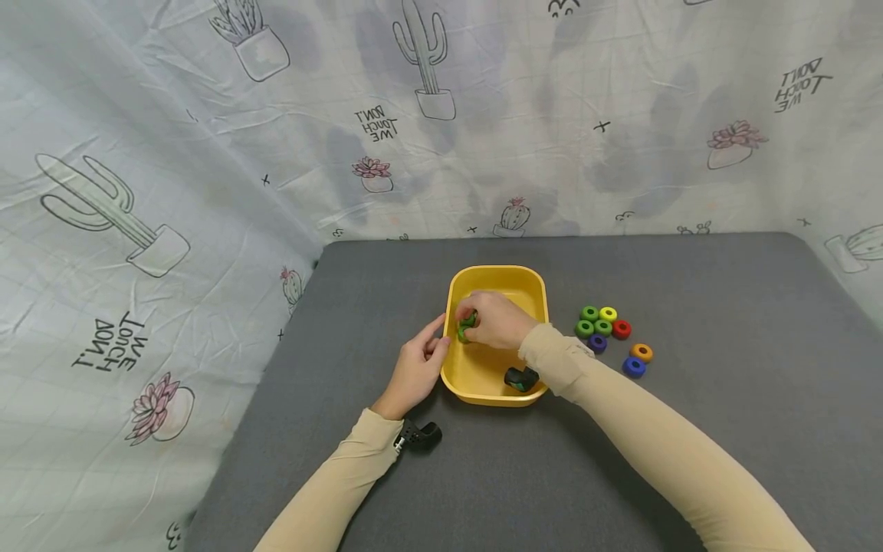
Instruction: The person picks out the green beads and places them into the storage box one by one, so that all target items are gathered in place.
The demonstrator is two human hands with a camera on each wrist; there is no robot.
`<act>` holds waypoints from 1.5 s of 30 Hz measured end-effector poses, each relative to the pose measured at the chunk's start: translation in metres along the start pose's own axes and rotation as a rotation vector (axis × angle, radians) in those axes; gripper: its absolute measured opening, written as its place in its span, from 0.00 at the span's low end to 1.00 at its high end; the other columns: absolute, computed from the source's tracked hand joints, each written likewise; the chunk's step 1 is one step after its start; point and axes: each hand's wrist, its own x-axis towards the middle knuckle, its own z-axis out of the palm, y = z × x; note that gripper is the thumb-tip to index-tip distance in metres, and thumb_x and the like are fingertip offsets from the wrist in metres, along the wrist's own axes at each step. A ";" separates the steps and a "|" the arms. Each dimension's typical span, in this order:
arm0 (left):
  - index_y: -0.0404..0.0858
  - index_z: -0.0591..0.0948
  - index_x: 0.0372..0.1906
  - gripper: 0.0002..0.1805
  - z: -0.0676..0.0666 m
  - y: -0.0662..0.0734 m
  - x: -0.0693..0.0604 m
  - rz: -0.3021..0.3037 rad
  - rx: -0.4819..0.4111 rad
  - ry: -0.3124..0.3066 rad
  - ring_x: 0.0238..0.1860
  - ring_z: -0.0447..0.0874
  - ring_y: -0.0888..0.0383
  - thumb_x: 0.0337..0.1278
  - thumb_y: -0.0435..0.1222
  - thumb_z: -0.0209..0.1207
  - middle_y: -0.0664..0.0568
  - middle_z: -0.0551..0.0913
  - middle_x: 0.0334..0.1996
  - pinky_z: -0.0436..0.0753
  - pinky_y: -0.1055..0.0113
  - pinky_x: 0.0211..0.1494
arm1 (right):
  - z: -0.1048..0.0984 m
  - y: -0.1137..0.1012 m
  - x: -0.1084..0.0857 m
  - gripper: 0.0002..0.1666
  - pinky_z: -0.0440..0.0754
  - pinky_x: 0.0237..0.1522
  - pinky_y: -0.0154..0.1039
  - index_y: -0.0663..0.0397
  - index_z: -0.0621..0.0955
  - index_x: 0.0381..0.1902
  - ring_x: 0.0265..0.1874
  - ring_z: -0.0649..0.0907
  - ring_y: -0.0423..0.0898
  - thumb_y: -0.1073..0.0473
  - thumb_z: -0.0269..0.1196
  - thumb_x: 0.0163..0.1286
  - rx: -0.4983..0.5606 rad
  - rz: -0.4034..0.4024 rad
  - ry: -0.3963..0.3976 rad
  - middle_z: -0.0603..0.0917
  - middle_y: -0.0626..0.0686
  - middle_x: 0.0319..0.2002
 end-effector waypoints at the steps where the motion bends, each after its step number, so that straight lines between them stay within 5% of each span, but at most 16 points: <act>1: 0.36 0.71 0.76 0.26 0.000 0.000 0.000 0.000 0.000 0.000 0.18 0.62 0.66 0.80 0.36 0.53 0.57 0.67 0.20 0.66 0.73 0.27 | -0.001 -0.001 -0.001 0.13 0.85 0.47 0.41 0.59 0.87 0.48 0.37 0.84 0.46 0.65 0.73 0.65 0.011 -0.002 0.003 0.87 0.57 0.45; 27: 0.39 0.71 0.77 0.26 -0.001 0.002 -0.002 -0.046 0.011 -0.003 0.20 0.65 0.65 0.80 0.36 0.53 0.55 0.69 0.21 0.67 0.73 0.28 | -0.047 -0.013 -0.058 0.18 0.83 0.39 0.43 0.51 0.85 0.58 0.39 0.84 0.45 0.57 0.70 0.72 0.238 -0.045 0.181 0.87 0.50 0.44; 45: 0.40 0.69 0.78 0.26 -0.001 0.003 -0.002 -0.056 0.006 -0.017 0.20 0.67 0.64 0.81 0.37 0.53 0.54 0.72 0.22 0.69 0.73 0.29 | -0.073 0.020 -0.114 0.16 0.84 0.41 0.36 0.50 0.85 0.58 0.38 0.87 0.50 0.51 0.63 0.79 0.249 0.089 0.282 0.89 0.51 0.46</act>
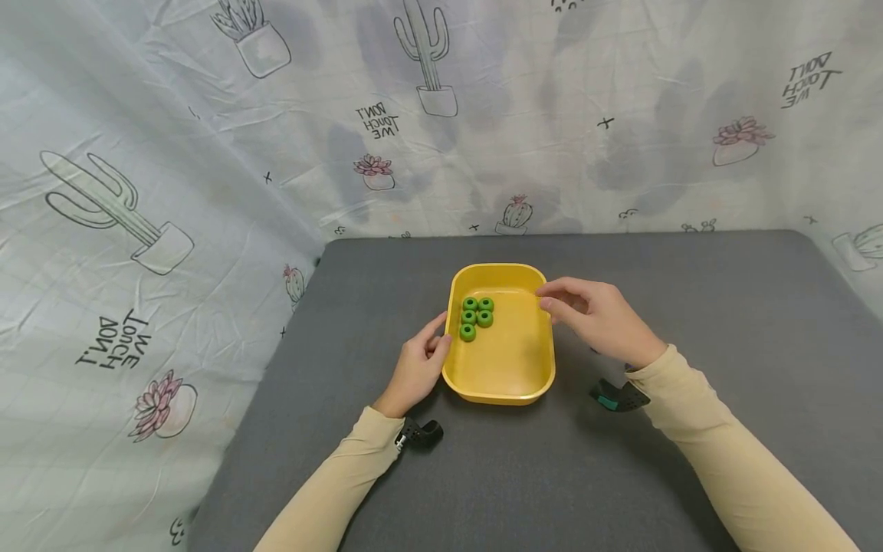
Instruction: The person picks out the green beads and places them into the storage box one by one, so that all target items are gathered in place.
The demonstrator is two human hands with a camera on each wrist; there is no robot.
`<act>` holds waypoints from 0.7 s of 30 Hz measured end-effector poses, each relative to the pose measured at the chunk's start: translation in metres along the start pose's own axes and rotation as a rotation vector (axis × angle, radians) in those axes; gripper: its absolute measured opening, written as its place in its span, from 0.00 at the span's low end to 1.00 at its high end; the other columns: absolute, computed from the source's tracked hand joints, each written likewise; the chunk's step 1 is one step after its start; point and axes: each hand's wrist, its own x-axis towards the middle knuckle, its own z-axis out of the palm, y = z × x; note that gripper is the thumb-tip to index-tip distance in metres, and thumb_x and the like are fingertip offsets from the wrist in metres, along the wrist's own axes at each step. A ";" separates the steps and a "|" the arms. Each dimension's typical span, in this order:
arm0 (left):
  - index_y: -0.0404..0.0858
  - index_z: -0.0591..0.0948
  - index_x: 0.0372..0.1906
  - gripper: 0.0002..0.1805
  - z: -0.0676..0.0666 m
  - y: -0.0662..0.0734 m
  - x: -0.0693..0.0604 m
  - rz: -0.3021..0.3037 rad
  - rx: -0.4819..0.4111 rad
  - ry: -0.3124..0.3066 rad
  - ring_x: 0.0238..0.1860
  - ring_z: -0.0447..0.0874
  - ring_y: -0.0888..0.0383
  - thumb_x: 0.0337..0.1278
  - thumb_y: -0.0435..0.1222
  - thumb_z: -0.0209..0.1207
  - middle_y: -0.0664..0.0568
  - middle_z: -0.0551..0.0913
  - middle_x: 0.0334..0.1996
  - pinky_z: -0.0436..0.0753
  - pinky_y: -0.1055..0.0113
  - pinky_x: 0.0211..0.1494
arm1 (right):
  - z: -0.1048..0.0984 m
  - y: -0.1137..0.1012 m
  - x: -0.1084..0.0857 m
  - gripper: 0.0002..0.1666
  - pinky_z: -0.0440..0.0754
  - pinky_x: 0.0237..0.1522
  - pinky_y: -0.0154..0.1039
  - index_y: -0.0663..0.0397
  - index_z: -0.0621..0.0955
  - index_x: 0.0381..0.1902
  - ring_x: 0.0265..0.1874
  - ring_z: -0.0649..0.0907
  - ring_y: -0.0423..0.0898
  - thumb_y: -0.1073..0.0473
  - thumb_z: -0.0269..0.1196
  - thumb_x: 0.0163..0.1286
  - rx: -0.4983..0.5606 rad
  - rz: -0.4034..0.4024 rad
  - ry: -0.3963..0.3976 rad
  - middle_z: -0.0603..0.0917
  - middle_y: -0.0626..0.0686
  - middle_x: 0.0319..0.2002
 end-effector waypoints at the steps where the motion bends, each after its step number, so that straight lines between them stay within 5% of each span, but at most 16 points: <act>1: 0.40 0.70 0.78 0.26 0.000 0.000 0.000 0.000 -0.001 0.000 0.20 0.67 0.64 0.81 0.37 0.53 0.54 0.71 0.22 0.69 0.73 0.29 | -0.003 0.002 -0.003 0.16 0.84 0.40 0.37 0.49 0.85 0.58 0.38 0.87 0.48 0.50 0.62 0.80 -0.007 0.000 0.006 0.89 0.51 0.46; 8: 0.40 0.70 0.78 0.26 0.001 -0.001 0.000 -0.001 -0.009 0.002 0.21 0.67 0.64 0.81 0.37 0.53 0.54 0.72 0.23 0.69 0.73 0.29 | -0.019 0.018 -0.017 0.18 0.82 0.39 0.37 0.45 0.85 0.58 0.35 0.86 0.39 0.46 0.57 0.82 -0.074 0.046 0.032 0.89 0.49 0.45; 21: 0.41 0.70 0.78 0.26 0.000 0.000 0.000 0.008 -0.008 0.002 0.21 0.68 0.63 0.81 0.37 0.53 0.54 0.73 0.23 0.69 0.73 0.29 | -0.031 0.049 -0.031 0.18 0.82 0.36 0.39 0.50 0.85 0.59 0.37 0.87 0.51 0.48 0.58 0.82 -0.195 0.059 0.087 0.90 0.56 0.47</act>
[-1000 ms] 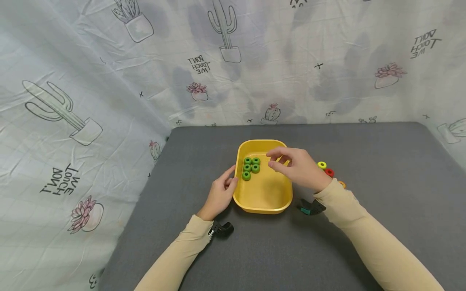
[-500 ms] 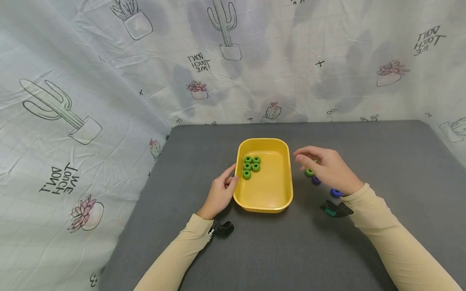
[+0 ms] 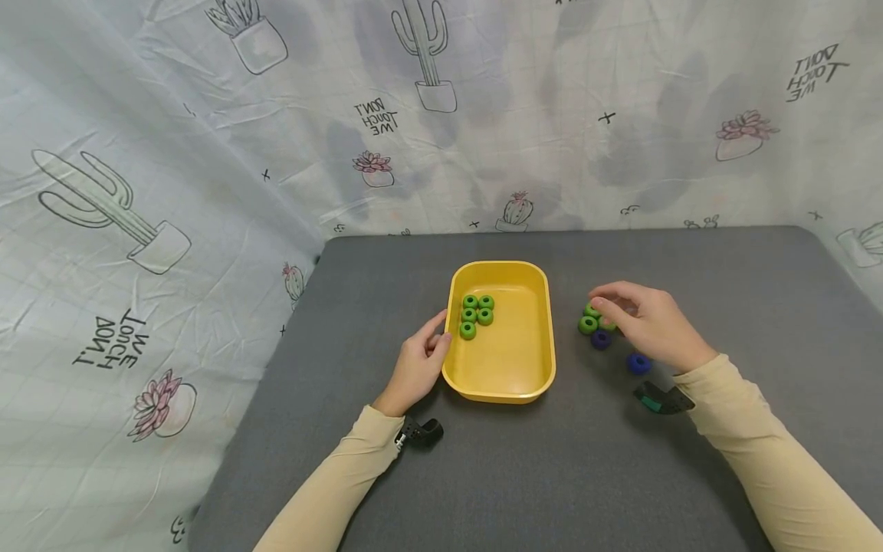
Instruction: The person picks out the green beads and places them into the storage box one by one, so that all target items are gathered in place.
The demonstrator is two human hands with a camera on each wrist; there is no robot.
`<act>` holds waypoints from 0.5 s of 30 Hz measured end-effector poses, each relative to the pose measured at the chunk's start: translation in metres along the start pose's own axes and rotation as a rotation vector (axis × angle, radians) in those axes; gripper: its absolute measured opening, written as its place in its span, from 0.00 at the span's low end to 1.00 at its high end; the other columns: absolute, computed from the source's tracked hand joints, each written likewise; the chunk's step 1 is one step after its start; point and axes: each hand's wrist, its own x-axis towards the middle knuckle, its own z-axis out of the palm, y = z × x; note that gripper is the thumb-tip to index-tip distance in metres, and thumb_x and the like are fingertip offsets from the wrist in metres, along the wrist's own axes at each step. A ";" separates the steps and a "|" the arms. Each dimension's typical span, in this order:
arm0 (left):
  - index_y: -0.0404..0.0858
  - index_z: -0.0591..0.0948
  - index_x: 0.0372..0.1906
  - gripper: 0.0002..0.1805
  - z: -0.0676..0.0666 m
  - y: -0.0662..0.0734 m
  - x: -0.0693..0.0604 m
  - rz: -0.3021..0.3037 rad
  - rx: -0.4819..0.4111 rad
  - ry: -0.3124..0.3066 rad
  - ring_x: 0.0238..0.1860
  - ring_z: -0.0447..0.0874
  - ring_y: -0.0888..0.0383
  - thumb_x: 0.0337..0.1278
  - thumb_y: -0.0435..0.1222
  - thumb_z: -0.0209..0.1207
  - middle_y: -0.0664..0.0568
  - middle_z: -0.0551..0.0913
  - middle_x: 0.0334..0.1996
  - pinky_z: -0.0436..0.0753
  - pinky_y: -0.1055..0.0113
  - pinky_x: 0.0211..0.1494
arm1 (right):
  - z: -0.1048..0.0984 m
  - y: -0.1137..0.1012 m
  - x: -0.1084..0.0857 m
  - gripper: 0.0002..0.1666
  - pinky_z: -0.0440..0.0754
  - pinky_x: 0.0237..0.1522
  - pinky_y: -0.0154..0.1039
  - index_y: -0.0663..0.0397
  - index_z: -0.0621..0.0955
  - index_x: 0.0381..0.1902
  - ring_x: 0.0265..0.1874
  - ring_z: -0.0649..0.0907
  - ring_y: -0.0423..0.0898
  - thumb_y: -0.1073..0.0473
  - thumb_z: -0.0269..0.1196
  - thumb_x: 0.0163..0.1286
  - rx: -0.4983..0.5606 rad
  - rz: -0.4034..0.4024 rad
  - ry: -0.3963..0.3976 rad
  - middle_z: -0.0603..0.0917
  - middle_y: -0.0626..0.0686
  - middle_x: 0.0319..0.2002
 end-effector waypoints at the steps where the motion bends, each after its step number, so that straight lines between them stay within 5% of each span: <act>1: 0.41 0.70 0.78 0.26 0.000 0.000 0.000 0.001 0.000 0.001 0.21 0.68 0.63 0.81 0.37 0.53 0.54 0.72 0.23 0.69 0.73 0.28 | 0.000 0.002 0.000 0.18 0.81 0.35 0.40 0.51 0.85 0.59 0.37 0.86 0.51 0.48 0.58 0.82 -0.015 0.003 -0.005 0.89 0.55 0.46; 15: 0.40 0.70 0.78 0.26 0.000 0.000 0.000 0.000 -0.001 0.000 0.21 0.67 0.64 0.81 0.37 0.53 0.54 0.72 0.23 0.69 0.73 0.28 | 0.005 0.032 0.003 0.19 0.84 0.39 0.48 0.57 0.85 0.58 0.42 0.86 0.53 0.58 0.70 0.72 -0.107 0.006 -0.059 0.87 0.60 0.52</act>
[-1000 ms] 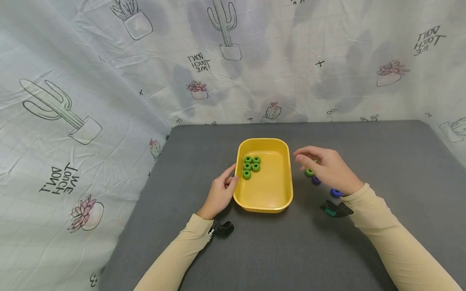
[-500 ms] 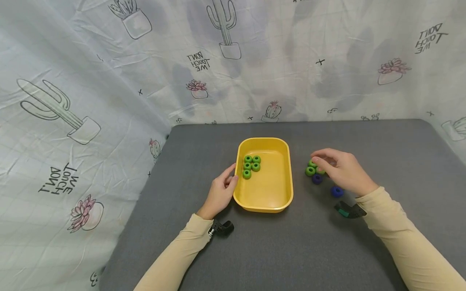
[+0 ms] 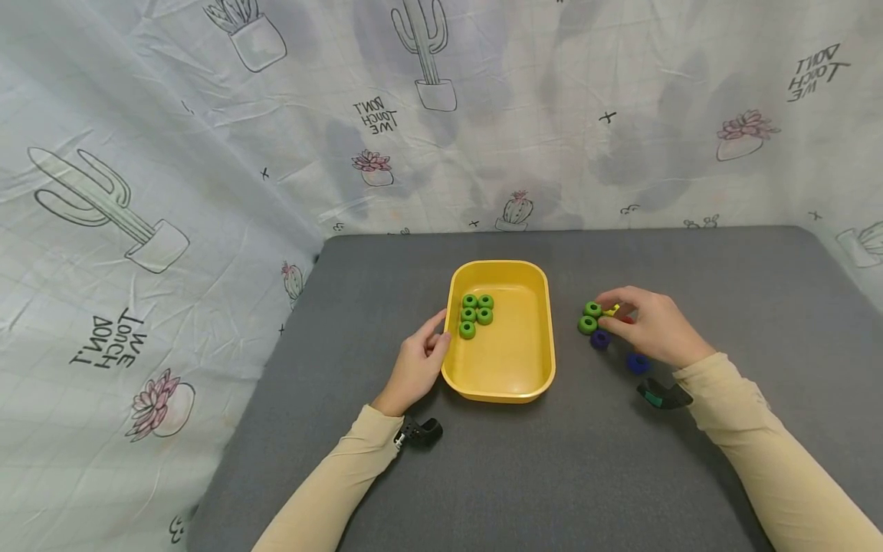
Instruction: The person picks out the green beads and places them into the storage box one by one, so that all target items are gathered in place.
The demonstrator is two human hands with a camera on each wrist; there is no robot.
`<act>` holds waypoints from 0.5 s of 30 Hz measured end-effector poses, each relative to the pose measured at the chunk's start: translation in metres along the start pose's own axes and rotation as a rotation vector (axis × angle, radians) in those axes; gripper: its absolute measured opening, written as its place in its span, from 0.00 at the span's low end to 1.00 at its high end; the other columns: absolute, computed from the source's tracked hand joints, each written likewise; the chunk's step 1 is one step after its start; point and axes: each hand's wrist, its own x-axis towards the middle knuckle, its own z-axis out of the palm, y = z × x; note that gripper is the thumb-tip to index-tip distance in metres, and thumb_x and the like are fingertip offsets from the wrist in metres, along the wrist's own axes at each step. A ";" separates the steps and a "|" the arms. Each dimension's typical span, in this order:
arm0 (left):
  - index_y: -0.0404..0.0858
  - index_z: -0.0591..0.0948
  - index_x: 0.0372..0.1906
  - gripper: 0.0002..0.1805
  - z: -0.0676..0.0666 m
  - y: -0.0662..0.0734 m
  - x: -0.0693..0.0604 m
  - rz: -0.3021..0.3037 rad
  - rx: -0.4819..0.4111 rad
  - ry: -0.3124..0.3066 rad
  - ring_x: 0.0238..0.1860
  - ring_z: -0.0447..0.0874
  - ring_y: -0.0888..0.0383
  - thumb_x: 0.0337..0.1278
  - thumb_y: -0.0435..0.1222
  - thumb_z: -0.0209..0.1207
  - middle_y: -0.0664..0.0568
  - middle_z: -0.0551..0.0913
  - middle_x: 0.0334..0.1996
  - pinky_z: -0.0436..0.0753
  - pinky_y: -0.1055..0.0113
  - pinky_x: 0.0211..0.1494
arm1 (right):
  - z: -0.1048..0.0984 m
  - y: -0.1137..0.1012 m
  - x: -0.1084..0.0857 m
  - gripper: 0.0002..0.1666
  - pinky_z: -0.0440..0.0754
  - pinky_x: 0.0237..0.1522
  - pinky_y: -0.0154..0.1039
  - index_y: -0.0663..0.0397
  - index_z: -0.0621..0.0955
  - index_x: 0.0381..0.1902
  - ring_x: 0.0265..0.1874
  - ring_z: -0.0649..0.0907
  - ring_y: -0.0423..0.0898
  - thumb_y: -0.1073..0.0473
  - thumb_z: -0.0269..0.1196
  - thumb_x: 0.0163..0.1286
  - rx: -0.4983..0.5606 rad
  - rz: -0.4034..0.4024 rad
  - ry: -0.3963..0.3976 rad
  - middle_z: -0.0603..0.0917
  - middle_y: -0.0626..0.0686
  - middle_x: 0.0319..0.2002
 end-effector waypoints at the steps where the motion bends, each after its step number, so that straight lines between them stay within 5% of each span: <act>1: 0.40 0.70 0.78 0.26 0.000 0.000 0.000 -0.001 -0.002 -0.001 0.21 0.67 0.64 0.81 0.37 0.53 0.54 0.73 0.23 0.69 0.73 0.28 | 0.000 0.001 0.000 0.19 0.84 0.39 0.49 0.57 0.85 0.58 0.42 0.86 0.54 0.58 0.70 0.71 0.002 0.002 0.001 0.87 0.60 0.52; 15: 0.40 0.70 0.78 0.26 0.000 0.000 0.000 -0.002 -0.010 -0.002 0.23 0.71 0.62 0.80 0.37 0.53 0.48 0.77 0.25 0.71 0.73 0.30 | 0.008 0.017 0.002 0.21 0.84 0.46 0.61 0.60 0.84 0.59 0.45 0.87 0.59 0.63 0.71 0.69 0.007 0.003 -0.012 0.86 0.63 0.52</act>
